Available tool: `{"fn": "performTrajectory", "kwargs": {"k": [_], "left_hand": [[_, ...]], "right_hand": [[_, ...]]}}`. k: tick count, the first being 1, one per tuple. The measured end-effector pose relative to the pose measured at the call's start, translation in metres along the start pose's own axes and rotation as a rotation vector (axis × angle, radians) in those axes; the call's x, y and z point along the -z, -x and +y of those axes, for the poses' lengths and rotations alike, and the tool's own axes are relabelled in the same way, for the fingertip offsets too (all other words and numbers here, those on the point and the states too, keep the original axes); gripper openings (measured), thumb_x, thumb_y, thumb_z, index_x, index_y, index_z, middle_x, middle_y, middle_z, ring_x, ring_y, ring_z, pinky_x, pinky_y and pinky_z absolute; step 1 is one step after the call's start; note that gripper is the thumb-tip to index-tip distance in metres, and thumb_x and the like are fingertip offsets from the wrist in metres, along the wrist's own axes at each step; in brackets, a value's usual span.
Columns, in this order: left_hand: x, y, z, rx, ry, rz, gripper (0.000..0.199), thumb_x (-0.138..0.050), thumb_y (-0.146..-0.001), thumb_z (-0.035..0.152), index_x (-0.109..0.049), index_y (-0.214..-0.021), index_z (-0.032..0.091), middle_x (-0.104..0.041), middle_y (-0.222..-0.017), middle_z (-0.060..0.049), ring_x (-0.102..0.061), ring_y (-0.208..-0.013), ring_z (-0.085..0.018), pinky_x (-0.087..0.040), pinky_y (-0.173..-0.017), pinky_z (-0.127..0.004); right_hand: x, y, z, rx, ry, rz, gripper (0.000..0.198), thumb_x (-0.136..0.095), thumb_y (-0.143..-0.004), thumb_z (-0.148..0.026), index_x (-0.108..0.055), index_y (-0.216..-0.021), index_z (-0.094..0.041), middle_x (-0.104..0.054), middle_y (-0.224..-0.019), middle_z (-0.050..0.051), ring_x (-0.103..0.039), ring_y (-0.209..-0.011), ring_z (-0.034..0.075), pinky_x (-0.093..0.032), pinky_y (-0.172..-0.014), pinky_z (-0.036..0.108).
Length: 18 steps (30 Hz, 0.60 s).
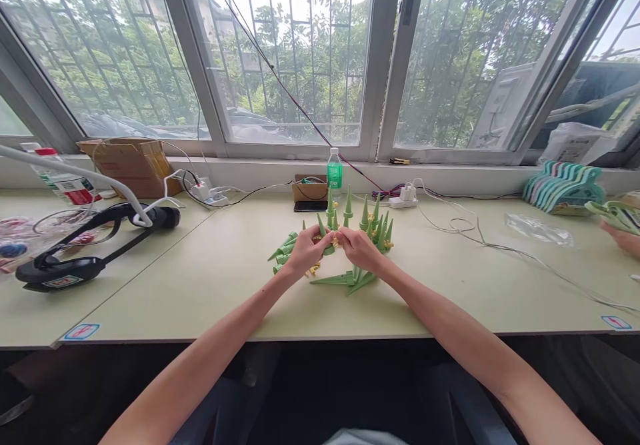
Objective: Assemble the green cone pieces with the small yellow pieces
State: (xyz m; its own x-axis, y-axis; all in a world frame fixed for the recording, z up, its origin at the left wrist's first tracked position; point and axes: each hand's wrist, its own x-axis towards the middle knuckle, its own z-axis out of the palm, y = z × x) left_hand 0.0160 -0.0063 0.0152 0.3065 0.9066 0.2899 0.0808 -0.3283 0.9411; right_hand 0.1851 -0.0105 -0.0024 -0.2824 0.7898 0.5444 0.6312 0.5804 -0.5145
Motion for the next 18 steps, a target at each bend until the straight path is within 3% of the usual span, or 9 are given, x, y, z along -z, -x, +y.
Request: {"fn": "performTrajectory", "kwargs": {"k": [18], "left_hand": [[0.0028, -0.0017, -0.0056, -0.032, -0.014, -0.03, 0.035, -0.065, -0.079, 0.05, -0.054, -0.08, 0.016, -0.038, -0.053, 0.006, -0.03, -0.043, -0.004, -0.026, -0.036, -0.016]], "right_hand": [[-0.0002, 0.0003, -0.0022, 0.005, 0.008, 0.001, 0.036, -0.031, -0.1, -0.035, -0.042, -0.069, -0.019, -0.045, -0.058, -0.003, -0.036, -0.053, 0.01, -0.027, -0.056, 0.023]]}}
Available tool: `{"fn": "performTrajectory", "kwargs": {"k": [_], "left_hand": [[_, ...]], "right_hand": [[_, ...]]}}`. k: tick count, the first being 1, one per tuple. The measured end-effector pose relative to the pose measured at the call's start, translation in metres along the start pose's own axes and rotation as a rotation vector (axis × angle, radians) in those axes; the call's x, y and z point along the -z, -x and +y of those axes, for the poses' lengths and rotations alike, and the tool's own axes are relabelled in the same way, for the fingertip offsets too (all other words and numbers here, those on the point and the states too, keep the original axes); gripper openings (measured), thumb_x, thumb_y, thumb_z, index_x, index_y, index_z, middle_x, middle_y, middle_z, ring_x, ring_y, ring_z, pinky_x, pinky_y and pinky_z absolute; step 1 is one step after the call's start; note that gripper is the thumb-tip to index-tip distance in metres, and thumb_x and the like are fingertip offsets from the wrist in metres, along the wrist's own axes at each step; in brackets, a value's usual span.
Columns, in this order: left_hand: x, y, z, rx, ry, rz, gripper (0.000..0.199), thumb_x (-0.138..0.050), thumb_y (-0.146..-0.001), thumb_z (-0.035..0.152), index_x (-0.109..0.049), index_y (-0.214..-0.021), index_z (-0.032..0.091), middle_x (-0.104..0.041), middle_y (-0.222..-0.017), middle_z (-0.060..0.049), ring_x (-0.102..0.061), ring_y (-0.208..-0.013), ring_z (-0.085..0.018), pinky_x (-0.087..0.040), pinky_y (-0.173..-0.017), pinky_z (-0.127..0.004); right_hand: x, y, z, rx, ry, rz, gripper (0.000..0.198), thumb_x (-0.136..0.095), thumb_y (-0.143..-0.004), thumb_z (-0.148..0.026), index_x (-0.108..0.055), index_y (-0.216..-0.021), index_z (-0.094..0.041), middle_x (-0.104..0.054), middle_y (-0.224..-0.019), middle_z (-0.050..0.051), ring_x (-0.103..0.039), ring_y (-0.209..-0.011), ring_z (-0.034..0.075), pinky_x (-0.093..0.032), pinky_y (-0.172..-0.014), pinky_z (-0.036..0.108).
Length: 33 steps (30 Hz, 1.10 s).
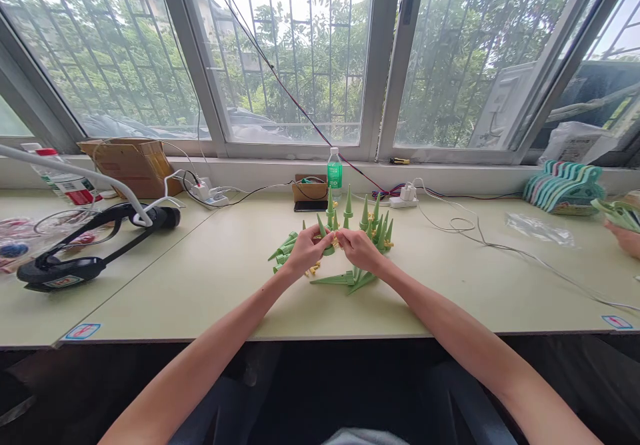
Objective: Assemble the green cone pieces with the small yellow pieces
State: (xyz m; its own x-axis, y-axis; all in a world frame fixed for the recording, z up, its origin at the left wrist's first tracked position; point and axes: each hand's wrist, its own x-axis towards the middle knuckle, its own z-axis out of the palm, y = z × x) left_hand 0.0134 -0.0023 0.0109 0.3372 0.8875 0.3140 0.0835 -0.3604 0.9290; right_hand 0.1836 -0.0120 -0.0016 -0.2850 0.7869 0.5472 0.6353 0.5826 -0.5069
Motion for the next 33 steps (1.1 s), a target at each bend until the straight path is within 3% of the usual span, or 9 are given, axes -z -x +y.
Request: {"fn": "performTrajectory", "kwargs": {"k": [16, 33], "left_hand": [[0.0021, -0.0022, -0.0042, -0.035, 0.023, -0.025, 0.034, -0.068, -0.078, 0.048, -0.053, -0.079, 0.016, -0.036, -0.054, 0.007, -0.029, -0.042, -0.003, -0.023, -0.036, -0.015], [0.0022, -0.0004, 0.0019, -0.08, -0.014, 0.025, 0.036, -0.068, -0.077, 0.048, -0.057, -0.076, 0.014, -0.043, -0.055, 0.005, -0.032, -0.043, -0.003, -0.028, -0.037, -0.016]], "right_hand": [[-0.0012, -0.0006, -0.0009, -0.013, -0.001, 0.007, 0.037, -0.032, -0.099, -0.035, -0.044, -0.068, -0.019, -0.045, -0.058, -0.002, -0.037, -0.053, 0.01, -0.028, -0.057, 0.023], [-0.0036, -0.0006, 0.0016, -0.004, -0.023, 0.0, 0.035, -0.031, -0.099, -0.036, -0.042, -0.07, -0.02, -0.044, -0.059, -0.003, -0.036, -0.054, 0.01, -0.028, -0.057, 0.022]]}}
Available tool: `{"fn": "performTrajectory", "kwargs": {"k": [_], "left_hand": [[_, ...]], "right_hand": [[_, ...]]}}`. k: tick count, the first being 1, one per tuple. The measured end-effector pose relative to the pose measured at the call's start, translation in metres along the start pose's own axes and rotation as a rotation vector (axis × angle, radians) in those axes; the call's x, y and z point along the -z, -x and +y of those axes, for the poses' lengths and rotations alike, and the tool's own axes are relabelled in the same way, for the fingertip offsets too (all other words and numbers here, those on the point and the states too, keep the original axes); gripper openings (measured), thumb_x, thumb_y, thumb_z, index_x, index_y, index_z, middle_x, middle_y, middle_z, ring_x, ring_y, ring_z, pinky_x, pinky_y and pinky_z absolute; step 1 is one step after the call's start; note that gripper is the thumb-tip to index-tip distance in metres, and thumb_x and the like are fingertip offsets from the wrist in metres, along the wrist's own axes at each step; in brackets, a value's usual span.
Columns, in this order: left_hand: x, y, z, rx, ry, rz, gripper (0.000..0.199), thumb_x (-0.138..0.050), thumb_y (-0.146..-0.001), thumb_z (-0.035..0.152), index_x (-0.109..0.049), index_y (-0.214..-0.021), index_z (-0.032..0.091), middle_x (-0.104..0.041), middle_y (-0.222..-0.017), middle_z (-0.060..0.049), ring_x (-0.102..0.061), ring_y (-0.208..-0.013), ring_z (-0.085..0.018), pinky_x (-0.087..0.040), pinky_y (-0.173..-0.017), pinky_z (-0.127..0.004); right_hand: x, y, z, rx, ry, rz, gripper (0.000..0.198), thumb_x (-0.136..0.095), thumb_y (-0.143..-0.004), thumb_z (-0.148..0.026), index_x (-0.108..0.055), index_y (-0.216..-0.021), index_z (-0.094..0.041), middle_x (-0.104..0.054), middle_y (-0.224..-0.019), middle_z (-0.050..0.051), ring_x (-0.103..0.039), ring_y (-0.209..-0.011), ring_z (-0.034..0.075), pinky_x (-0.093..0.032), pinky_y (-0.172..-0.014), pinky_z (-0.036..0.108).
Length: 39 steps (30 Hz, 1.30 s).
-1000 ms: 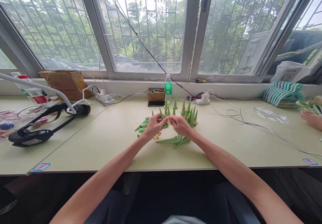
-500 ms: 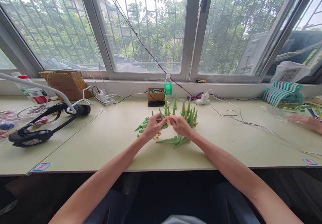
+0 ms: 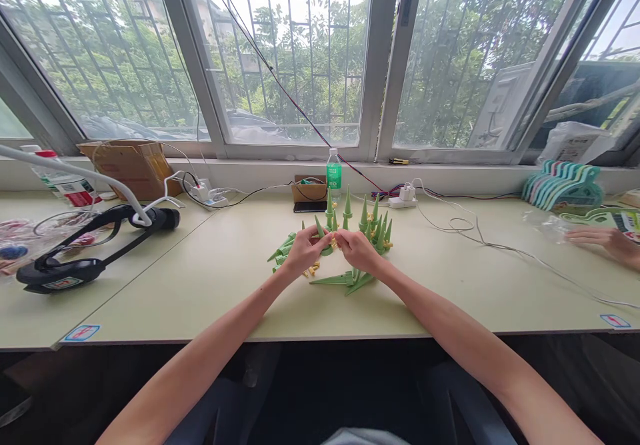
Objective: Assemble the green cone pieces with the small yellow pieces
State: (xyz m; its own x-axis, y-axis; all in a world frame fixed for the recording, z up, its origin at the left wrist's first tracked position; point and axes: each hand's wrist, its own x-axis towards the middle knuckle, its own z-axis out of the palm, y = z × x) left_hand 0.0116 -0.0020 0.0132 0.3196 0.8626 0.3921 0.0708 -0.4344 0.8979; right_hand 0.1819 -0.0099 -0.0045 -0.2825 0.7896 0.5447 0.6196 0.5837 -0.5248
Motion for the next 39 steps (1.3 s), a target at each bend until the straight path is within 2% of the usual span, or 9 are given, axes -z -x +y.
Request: {"fn": "performTrajectory", "kwargs": {"k": [5, 8, 11, 16, 21, 29, 39], "left_hand": [[-0.0015, -0.0004, -0.0042, 0.009, 0.05, -0.034, 0.034, -0.069, -0.077, 0.048, -0.056, -0.082, 0.016, -0.044, -0.055, 0.006, -0.037, -0.041, -0.004, -0.031, -0.036, -0.016], [-0.0033, 0.0008, -0.0055, -0.013, -0.001, -0.057, 0.033, -0.071, -0.076, 0.045, -0.054, -0.084, 0.018, -0.046, -0.056, 0.006, -0.041, -0.039, -0.005, -0.034, -0.036, -0.017], [-0.0048, 0.0019, -0.0049, -0.11, -0.146, -0.018, 0.028, -0.069, -0.078, 0.041, -0.056, -0.084, 0.018, -0.054, -0.065, 0.003, -0.047, -0.044, -0.006, -0.039, -0.039, -0.018], [-0.0044, 0.002, -0.0029, -0.315, -0.362, 0.058, 0.017, -0.061, -0.084, 0.034, -0.061, -0.082, 0.017, -0.061, -0.087, -0.003, -0.054, -0.06, -0.007, -0.049, -0.057, -0.021], [-0.0027, 0.0019, -0.0028, -0.362, -0.38, 0.054, 0.017, -0.06, -0.085, 0.033, -0.062, -0.08, 0.017, -0.061, -0.091, -0.005, -0.056, -0.068, -0.01, -0.047, -0.053, -0.019], [-0.0017, 0.0012, -0.0047, -0.432, -0.414, 0.054, 0.014, -0.06, -0.085, 0.027, -0.061, -0.076, 0.017, -0.061, -0.087, -0.004, -0.054, -0.066, -0.009, -0.041, -0.051, -0.018], [0.0, 0.0011, -0.0061, -0.415, -0.406, 0.026, 0.017, -0.062, -0.085, 0.032, -0.063, -0.076, 0.017, -0.056, -0.08, -0.003, -0.055, -0.066, -0.01, -0.043, -0.05, -0.018]], "right_hand": [[0.002, 0.0, -0.0005, -0.004, -0.013, 0.035, 0.035, -0.03, -0.099, -0.038, -0.044, -0.073, -0.02, -0.046, -0.06, -0.002, -0.037, -0.054, 0.011, -0.028, -0.057, 0.023], [0.0035, -0.0004, -0.0009, -0.025, -0.02, 0.066, 0.035, -0.03, -0.099, -0.039, -0.043, -0.072, -0.02, -0.044, -0.059, -0.003, -0.036, -0.054, 0.011, -0.027, -0.056, 0.023], [0.0048, -0.0009, -0.0016, -0.035, -0.025, 0.076, 0.035, -0.03, -0.099, -0.039, -0.042, -0.071, -0.02, -0.042, -0.058, -0.004, -0.033, -0.054, 0.011, -0.026, -0.055, 0.023], [0.0071, -0.0007, -0.0046, -0.022, -0.027, 0.077, 0.034, -0.032, -0.099, -0.039, -0.043, -0.072, -0.02, -0.042, -0.059, -0.004, -0.031, -0.054, 0.011, -0.026, -0.055, 0.023], [0.0079, -0.0002, -0.006, -0.02, -0.036, 0.07, 0.034, -0.033, -0.098, -0.04, -0.045, -0.073, -0.02, -0.043, -0.059, -0.003, -0.032, -0.054, 0.011, -0.027, -0.054, 0.022], [0.0071, -0.0004, -0.0029, -0.002, -0.016, 0.059, 0.033, -0.032, -0.098, -0.039, -0.044, -0.074, -0.02, -0.042, -0.059, -0.003, -0.032, -0.054, 0.011, -0.029, -0.056, 0.022], [0.0064, 0.0008, -0.0006, 0.002, -0.011, 0.038, 0.032, -0.032, -0.098, -0.037, -0.045, -0.074, -0.02, -0.045, -0.061, -0.003, -0.033, -0.054, 0.011, -0.029, -0.057, 0.022]]}}
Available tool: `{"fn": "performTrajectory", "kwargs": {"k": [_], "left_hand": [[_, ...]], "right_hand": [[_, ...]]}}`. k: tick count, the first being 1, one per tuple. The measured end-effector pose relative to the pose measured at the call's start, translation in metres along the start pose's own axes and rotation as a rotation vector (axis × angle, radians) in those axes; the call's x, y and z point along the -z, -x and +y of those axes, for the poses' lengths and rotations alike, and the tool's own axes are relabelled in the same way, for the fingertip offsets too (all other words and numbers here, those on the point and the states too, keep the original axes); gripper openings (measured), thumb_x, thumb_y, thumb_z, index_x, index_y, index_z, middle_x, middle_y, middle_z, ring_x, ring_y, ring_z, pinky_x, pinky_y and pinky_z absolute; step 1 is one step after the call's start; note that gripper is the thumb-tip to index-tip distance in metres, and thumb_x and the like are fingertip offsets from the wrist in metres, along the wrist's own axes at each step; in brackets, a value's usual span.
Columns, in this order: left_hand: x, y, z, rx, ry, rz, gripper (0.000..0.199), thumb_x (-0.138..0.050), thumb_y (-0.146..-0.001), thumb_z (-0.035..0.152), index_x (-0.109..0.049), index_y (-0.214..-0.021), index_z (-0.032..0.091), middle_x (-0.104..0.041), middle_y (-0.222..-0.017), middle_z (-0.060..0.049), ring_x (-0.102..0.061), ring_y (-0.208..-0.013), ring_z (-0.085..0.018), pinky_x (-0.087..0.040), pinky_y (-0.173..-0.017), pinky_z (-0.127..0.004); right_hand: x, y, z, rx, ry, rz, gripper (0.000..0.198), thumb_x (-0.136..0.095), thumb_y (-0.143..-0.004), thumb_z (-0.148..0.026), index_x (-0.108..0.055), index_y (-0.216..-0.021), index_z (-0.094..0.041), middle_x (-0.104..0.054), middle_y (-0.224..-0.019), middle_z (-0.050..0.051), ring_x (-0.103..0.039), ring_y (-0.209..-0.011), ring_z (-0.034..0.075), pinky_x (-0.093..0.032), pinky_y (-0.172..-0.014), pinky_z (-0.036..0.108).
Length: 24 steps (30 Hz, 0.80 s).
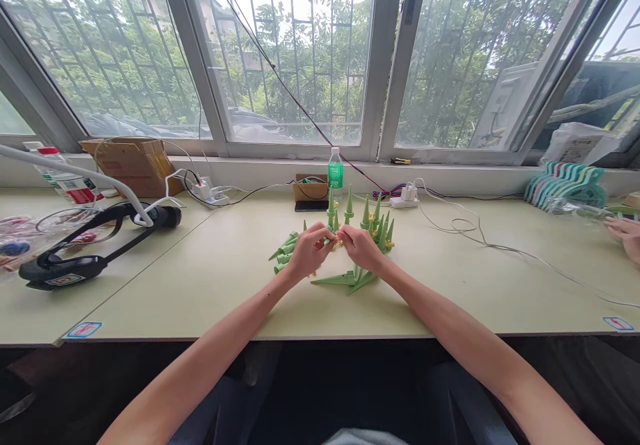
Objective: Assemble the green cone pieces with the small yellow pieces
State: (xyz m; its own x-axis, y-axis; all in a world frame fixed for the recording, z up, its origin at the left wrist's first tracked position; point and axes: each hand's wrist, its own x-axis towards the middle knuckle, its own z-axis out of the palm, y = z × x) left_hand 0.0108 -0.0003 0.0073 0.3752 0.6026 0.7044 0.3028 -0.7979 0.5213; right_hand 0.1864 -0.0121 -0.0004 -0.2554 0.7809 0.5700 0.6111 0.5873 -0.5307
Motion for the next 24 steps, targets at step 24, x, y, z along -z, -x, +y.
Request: {"fn": "performTrajectory", "kwargs": {"k": [24], "left_hand": [[-0.002, 0.0027, -0.0019, -0.027, -0.059, -0.014, 0.019, -0.056, -0.088, 0.031, -0.061, -0.076, 0.017, -0.053, -0.078, -0.001, -0.053, -0.059, -0.008, -0.045, -0.051, -0.019]], "right_hand": [[-0.0009, 0.0002, 0.0029, -0.001, 0.07, -0.009, 0.035, -0.032, -0.098, -0.036, -0.045, -0.071, -0.02, -0.048, -0.061, -0.001, -0.034, -0.053, 0.011, -0.028, -0.056, 0.022]]}}
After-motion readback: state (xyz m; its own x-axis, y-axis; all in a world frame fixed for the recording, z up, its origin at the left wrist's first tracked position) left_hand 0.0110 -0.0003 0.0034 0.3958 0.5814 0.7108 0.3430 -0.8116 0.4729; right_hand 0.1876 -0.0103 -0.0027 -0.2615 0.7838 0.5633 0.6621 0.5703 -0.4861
